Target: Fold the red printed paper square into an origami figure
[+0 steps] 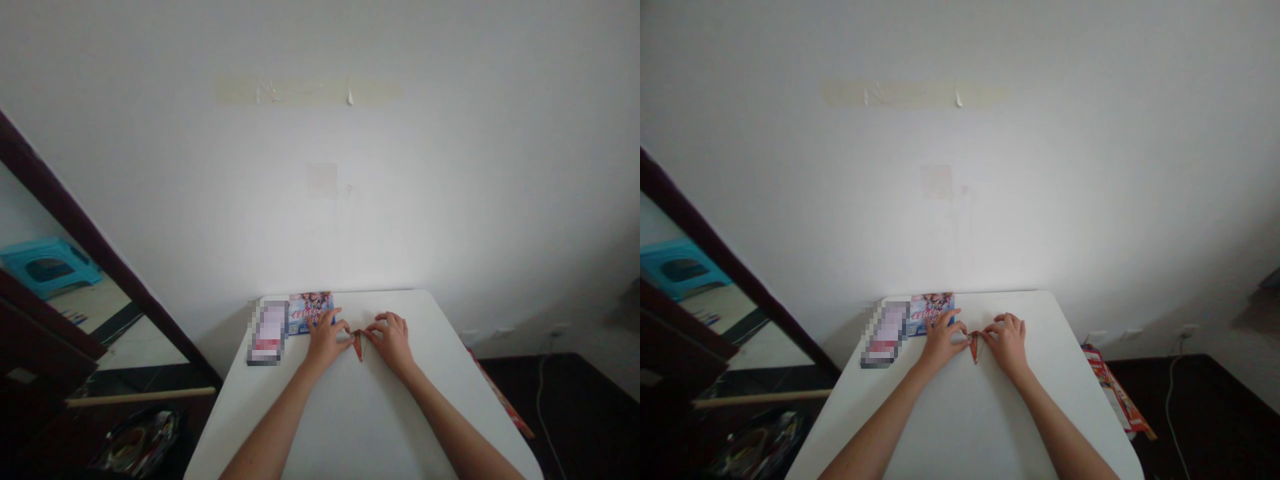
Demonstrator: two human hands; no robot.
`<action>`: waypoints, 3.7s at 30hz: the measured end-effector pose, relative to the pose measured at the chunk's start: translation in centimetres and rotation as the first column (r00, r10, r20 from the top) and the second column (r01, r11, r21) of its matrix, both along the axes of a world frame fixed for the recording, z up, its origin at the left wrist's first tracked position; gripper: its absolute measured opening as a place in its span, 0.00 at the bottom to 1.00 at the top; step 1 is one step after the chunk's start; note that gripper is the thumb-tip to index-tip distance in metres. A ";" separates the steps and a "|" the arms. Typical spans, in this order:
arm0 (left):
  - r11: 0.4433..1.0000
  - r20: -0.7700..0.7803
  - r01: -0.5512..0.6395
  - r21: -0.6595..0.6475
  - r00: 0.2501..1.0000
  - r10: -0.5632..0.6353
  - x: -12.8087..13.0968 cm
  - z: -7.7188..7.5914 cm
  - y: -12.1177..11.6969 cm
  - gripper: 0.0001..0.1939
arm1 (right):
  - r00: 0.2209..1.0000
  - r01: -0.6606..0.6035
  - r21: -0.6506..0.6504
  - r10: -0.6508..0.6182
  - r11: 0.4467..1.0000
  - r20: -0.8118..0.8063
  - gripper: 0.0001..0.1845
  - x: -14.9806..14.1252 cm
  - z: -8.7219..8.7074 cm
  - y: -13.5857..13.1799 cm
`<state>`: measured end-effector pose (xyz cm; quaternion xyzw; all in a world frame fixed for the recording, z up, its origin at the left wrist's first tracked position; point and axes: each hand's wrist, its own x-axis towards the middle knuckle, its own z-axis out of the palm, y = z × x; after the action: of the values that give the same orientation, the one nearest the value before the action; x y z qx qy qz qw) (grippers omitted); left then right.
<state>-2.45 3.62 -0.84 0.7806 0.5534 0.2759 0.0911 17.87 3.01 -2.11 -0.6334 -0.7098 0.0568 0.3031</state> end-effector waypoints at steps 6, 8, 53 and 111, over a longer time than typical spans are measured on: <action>0.999 -0.013 0.035 -0.039 0.999 -0.036 0.0 0.2 0.0 0.13 | 0.999 0.005 0.020 -0.006 1.000 0.043 0.08 -0.3 0.0 0.5; 0.999 -0.033 0.031 -0.043 0.999 -0.032 -0.1 0.3 0.0 0.15 | 0.998 0.009 0.033 -0.011 0.999 0.055 0.08 -0.4 0.1 0.5; 0.995 -0.055 0.029 -0.100 0.998 -0.034 -0.8 1.0 0.0 0.12 | 0.965 -0.141 -0.051 0.149 0.989 0.214 0.16 0.7 -0.2 -0.5; 0.982 -0.145 0.027 -0.189 0.988 -0.056 -1.2 1.5 -0.2 0.17 | 0.848 -0.527 0.076 0.529 0.847 -0.016 0.05 3.3 0.3 0.6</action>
<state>-3.63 3.46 0.63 0.7985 0.5657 0.1615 0.1279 21.15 3.57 -1.81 -0.4020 -0.8523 0.1251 0.3104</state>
